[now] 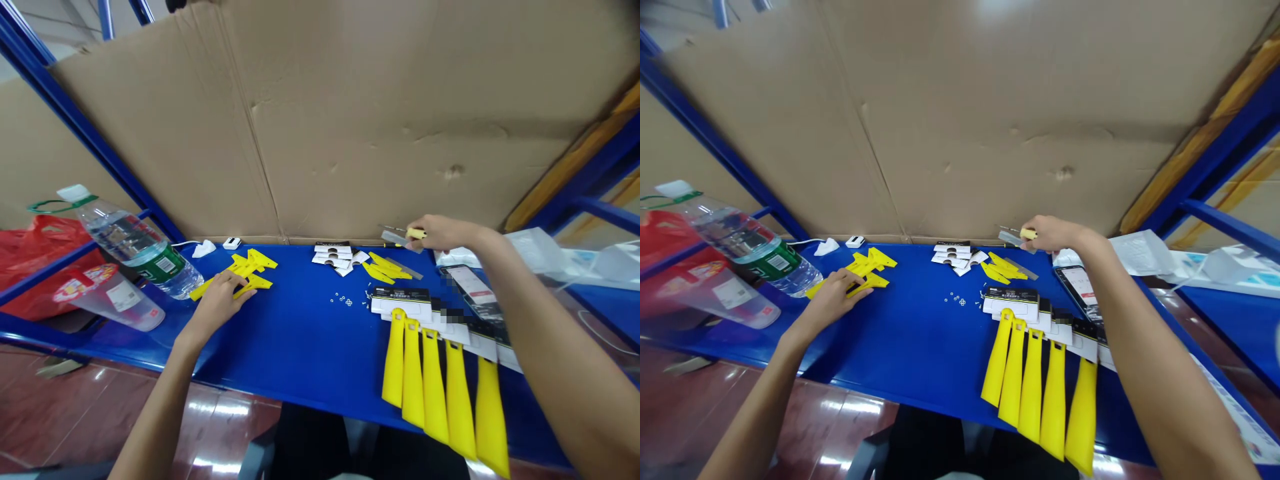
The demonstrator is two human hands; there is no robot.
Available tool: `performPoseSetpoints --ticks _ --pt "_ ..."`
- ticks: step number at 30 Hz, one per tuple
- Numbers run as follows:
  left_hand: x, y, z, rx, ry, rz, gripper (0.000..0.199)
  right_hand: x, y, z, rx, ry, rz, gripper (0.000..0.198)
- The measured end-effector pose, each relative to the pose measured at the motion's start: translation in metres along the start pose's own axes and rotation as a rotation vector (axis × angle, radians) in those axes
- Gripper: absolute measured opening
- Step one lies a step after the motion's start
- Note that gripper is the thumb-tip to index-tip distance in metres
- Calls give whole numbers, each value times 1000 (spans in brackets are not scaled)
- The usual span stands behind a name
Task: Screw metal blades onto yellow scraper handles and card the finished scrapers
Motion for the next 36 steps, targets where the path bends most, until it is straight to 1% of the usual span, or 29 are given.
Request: performPoseSetpoints --ticks 3,5,8,11,14,16,18,20,21,24,26,28,30,32,33,36 --pt "0 9 -1 -48 -24 10 42 -14 -10 -16 -43 70 -1 17" --pt "-2 18 -5 -100 -46 7 42 -21 -18 -24 -74 117 -33 20" --pt "-4 30 -15 -217 -57 -77 45 -25 -27 -29 -117 173 -98 29" --pt "-2 41 -28 -381 -12 -173 48 -19 -31 -26 -158 200 -130 30" --pt "4 56 -39 -669 71 -232 49 -8 -32 -15 -155 174 -149 27" --pt "8 72 -44 -926 133 -254 47 -1 -30 -5 -99 118 -130 24" --pt "12 91 -47 -1242 149 -233 41 4 -27 4 -41 61 -99 19" --pt "16 113 -50 -1502 100 -190 33 7 -23 12 -3 11 -69 16" --pt "18 123 -51 -1580 86 -175 30 8 -21 15 11 -11 -56 15" --pt "25 149 -50 -1677 30 -158 28 9 -16 20 49 -50 -25 14" --pt "30 163 -43 -1699 -30 -157 26 9 -13 19 51 -52 -18 14" --pt "34 176 -31 -1695 -106 -179 22 6 -14 14 54 -23 -36 17" --pt "34 188 -13 -1670 -223 -219 23 1 -23 6 94 47 -94 25" --pt "31 199 6 -1654 -356 -260 25 -5 -39 0 193 133 -185 35" --pt "28 203 15 -1647 -421 -284 27 -8 -49 -1 259 154 -235 38" --pt "19 210 37 -1653 -556 -338 30 -13 -82 2 395 225 -345 37"
Point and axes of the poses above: each hand's wrist, its own x-axis towards the middle knuckle, its own z-axis out of the palm, y = z × x, the point moved 3 cm from there along x, towards the middle knuckle, and after that the axes turned 9 degrees about -z, right-handed, at the moved point
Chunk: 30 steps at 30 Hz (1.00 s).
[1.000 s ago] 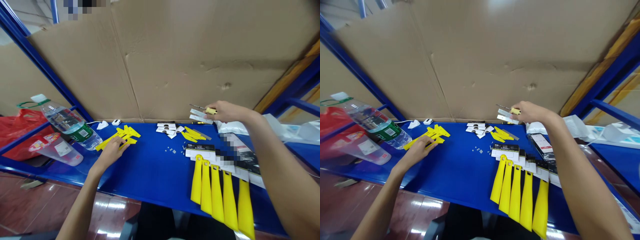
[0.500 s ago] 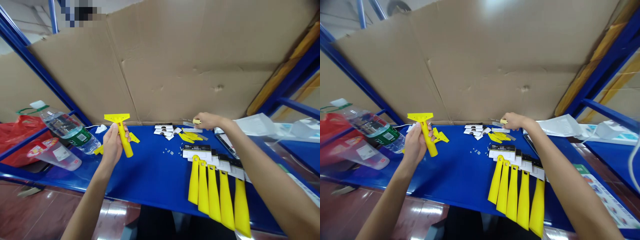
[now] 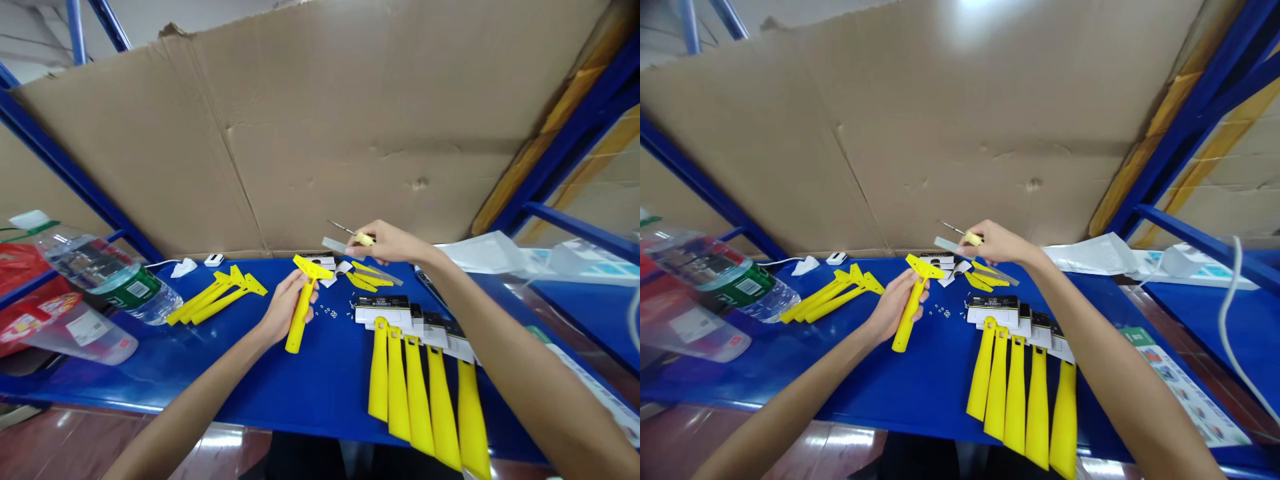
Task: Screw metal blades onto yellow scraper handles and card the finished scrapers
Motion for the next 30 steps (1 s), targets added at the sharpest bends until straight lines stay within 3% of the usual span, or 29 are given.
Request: performPoseSetpoints --ticks 3,8,13,24,27,30 --pt "0 -14 -2 -18 -31 -61 32 8 -16 26 80 -27 -43 29" --pt "-4 -18 -8 -24 -44 -101 35 18 -19 64 157 -119 -40 19" --pt "-5 -18 -12 4 -31 -92 37 22 -14 82 137 -179 -32 23" --pt "-5 -20 -15 91 33 -188 44 19 -23 79 194 -216 -59 43" --pt "-5 -16 -19 81 67 -129 44 19 -13 64 68 -168 -52 45" --pt "-4 -7 -26 42 132 -48 43 20 15 47 -230 -122 -29 39"
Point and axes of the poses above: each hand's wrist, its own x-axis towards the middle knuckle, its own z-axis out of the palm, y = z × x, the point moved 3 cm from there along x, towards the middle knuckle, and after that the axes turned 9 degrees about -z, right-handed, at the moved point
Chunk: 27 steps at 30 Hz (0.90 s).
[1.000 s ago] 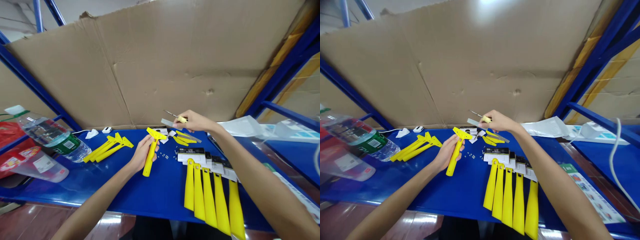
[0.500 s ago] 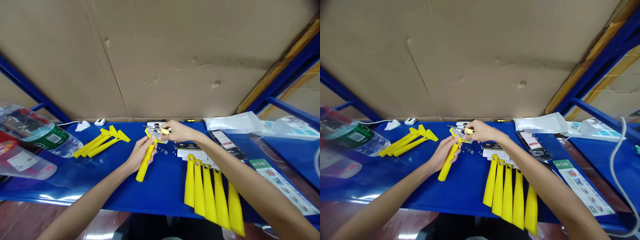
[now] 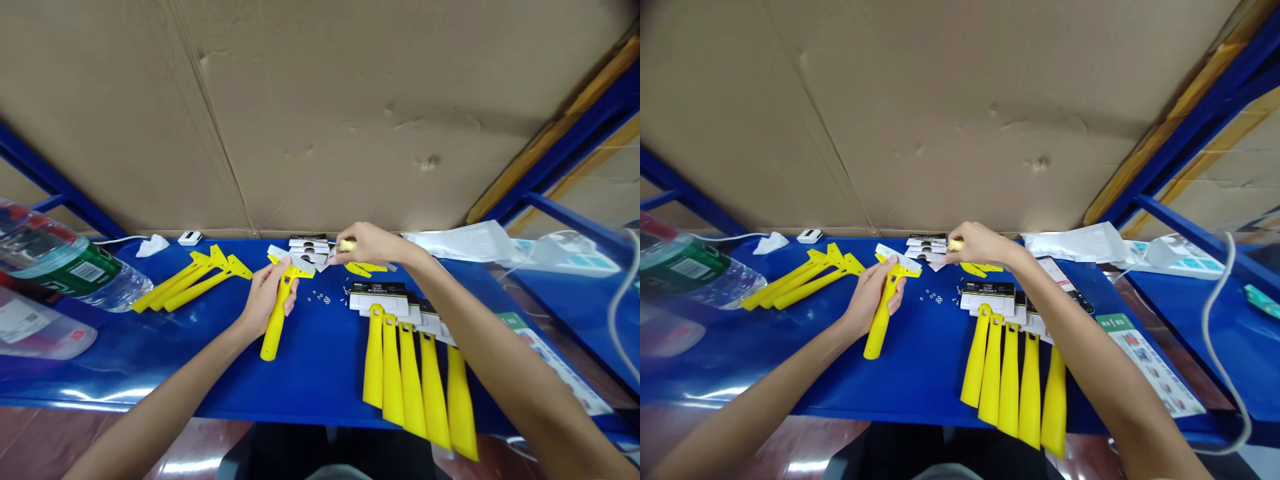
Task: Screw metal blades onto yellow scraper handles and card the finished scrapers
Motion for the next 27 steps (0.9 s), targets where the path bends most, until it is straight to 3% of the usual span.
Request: performPoseSetpoints --ticks 3,8,18,27 --pt "0 9 -4 -39 71 48 44 0 35 2 -231 -84 126 34" --pt "0 12 -4 -43 89 41 45 -1 60 10 -229 -250 225 41" --pt "3 3 -4 -23 33 29 42 -7 65 2 -269 -354 309 19" --pt "6 3 -7 -22 52 3 42 -7 35 0 -490 -323 347 28"
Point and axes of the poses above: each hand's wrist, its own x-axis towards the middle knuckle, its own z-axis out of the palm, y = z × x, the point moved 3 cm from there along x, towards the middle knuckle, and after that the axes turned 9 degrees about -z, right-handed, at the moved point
